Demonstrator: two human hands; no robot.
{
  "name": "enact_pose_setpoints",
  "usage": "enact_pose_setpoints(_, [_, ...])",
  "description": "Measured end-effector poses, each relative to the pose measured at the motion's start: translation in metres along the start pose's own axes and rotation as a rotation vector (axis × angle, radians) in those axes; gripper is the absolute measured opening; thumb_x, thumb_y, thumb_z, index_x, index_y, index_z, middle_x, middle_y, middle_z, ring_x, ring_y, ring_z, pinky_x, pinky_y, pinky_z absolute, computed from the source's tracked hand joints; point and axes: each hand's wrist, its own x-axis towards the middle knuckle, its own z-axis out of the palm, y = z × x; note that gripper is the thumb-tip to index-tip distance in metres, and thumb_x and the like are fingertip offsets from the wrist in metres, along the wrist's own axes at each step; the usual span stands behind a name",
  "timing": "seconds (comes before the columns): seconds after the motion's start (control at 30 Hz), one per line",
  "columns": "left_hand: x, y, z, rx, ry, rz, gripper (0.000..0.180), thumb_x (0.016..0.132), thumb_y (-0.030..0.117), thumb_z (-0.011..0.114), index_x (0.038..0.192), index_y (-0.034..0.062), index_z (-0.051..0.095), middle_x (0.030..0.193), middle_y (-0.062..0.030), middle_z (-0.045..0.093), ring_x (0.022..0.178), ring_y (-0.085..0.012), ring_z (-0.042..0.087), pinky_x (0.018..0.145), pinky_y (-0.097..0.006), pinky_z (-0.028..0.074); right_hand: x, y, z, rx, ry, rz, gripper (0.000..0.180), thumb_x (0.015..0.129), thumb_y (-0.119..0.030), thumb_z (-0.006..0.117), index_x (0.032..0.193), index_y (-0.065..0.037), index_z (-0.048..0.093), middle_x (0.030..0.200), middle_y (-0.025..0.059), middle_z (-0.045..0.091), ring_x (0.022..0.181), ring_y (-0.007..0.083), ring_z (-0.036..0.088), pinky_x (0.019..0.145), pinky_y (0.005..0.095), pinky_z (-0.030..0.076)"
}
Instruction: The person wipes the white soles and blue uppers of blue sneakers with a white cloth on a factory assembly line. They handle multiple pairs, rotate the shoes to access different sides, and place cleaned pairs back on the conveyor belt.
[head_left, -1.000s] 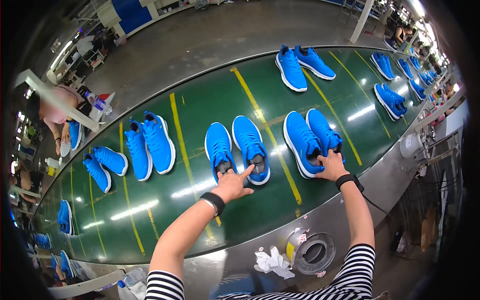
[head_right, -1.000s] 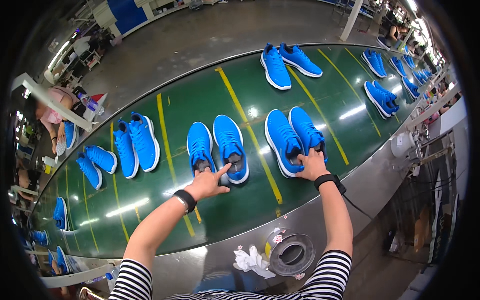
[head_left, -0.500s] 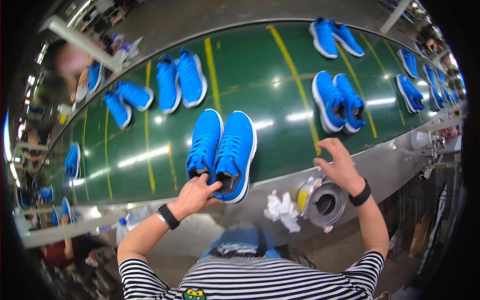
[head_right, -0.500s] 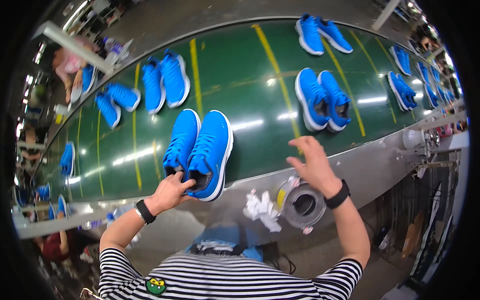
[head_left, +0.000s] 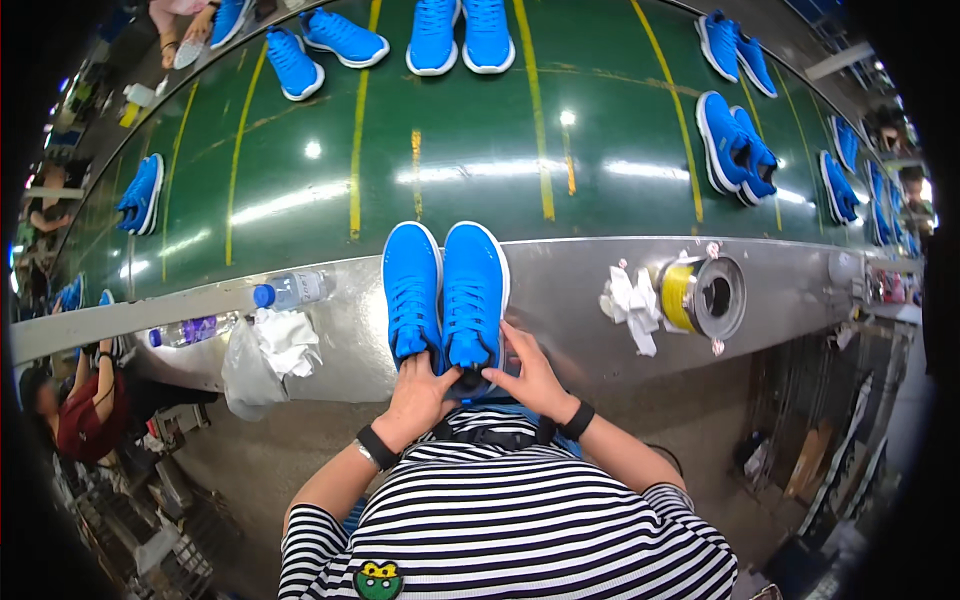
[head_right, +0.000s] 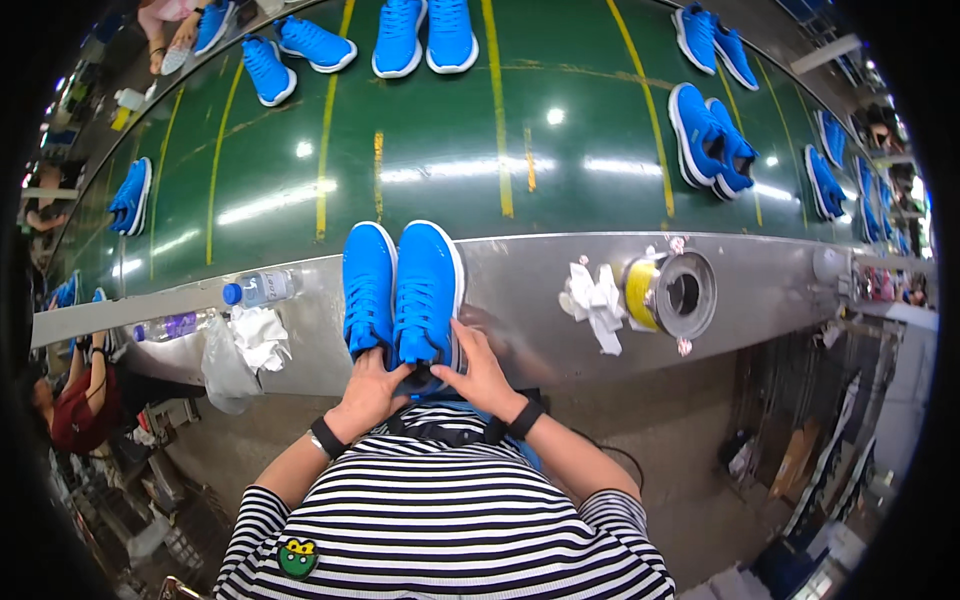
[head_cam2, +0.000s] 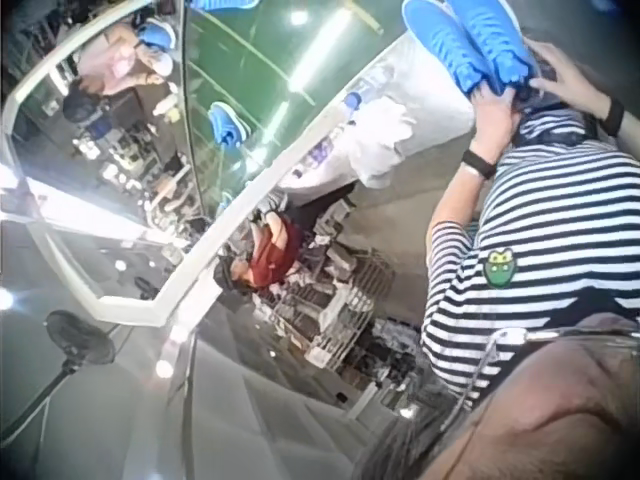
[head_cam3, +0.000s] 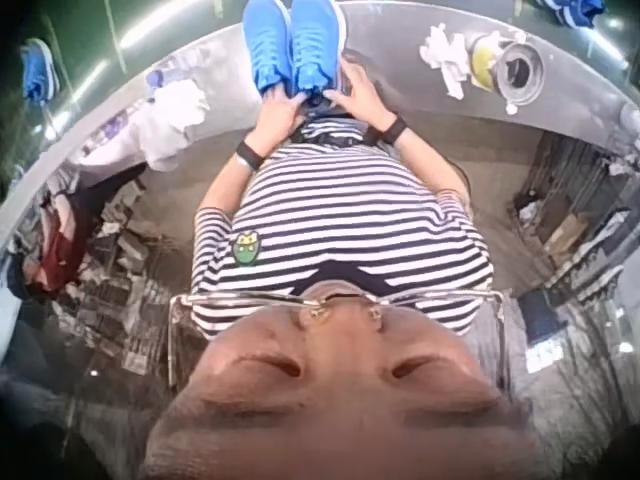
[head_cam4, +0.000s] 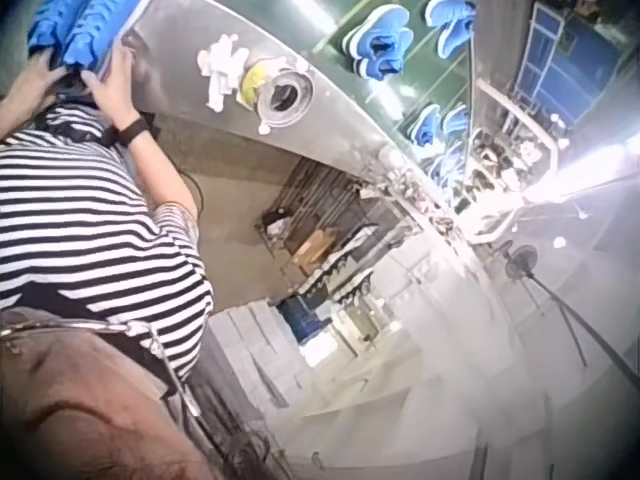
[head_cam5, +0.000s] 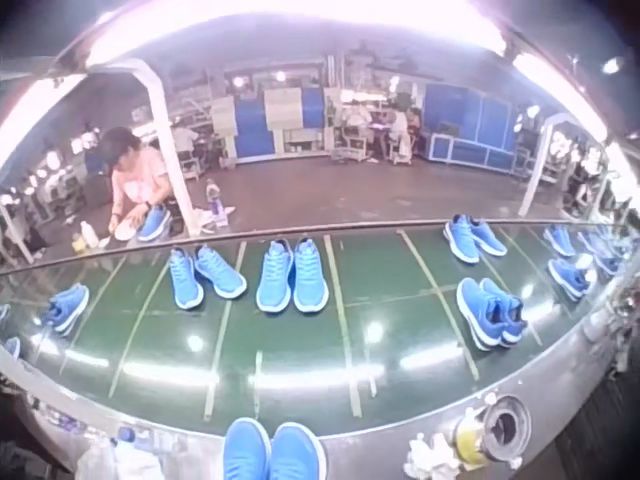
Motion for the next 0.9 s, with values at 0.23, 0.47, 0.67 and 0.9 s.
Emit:
enact_pose_setpoints(0.23, [-0.002,0.016,-0.032,-0.705,-0.088,-0.165,0.058,0.079,0.009,0.065,0.129,-0.0025,0.037,0.120,-0.0249,0.045,0.109,-0.0313,0.050,0.090,-0.037,0.044,-0.005,-0.002,0.033,-0.248,0.251,-0.152,0.066,0.077,-0.007,0.063,0.134,0.002,0.031,0.117,0.0204,0.043,0.108,0.0338,0.046,0.091,0.0378,0.039])
enact_pose_setpoints(0.47, [0.002,0.025,0.018,-1.123,0.139,-0.370,0.063,0.086,0.010,0.059,0.130,-0.0070,0.017,0.111,-0.0214,0.054,0.105,-0.0243,0.054,0.092,-0.033,0.042,-0.016,-0.013,0.047,-0.096,0.337,-0.178,0.056,0.079,-0.003,0.058,0.130,0.005,0.037,0.115,0.0215,0.043,0.106,0.0357,0.045,0.094,0.0389,0.036])
enact_pose_setpoints(0.67, [0.002,0.020,0.012,-1.302,0.211,-0.602,0.031,0.087,0.006,0.057,0.108,0.0010,0.035,0.099,-0.0097,0.057,0.090,-0.0113,0.054,0.077,-0.023,0.044,-0.018,-0.008,0.044,-0.017,0.344,-0.190,0.052,0.080,-0.001,0.055,0.129,0.005,0.039,0.113,0.0205,0.044,0.104,0.0341,0.046,0.092,0.0369,0.038])
enact_pose_setpoints(0.9, [0.007,0.039,-0.003,-0.504,0.078,-0.027,0.039,0.077,0.010,0.064,0.112,-0.0014,0.050,0.091,-0.0192,0.057,0.082,-0.0289,0.059,0.071,-0.035,0.046,-0.015,-0.002,0.042,0.049,0.361,-0.191,0.048,0.079,0.005,0.048,0.127,0.001,0.044,0.109,0.0190,0.046,0.100,0.0328,0.049,0.088,0.0349,0.040])
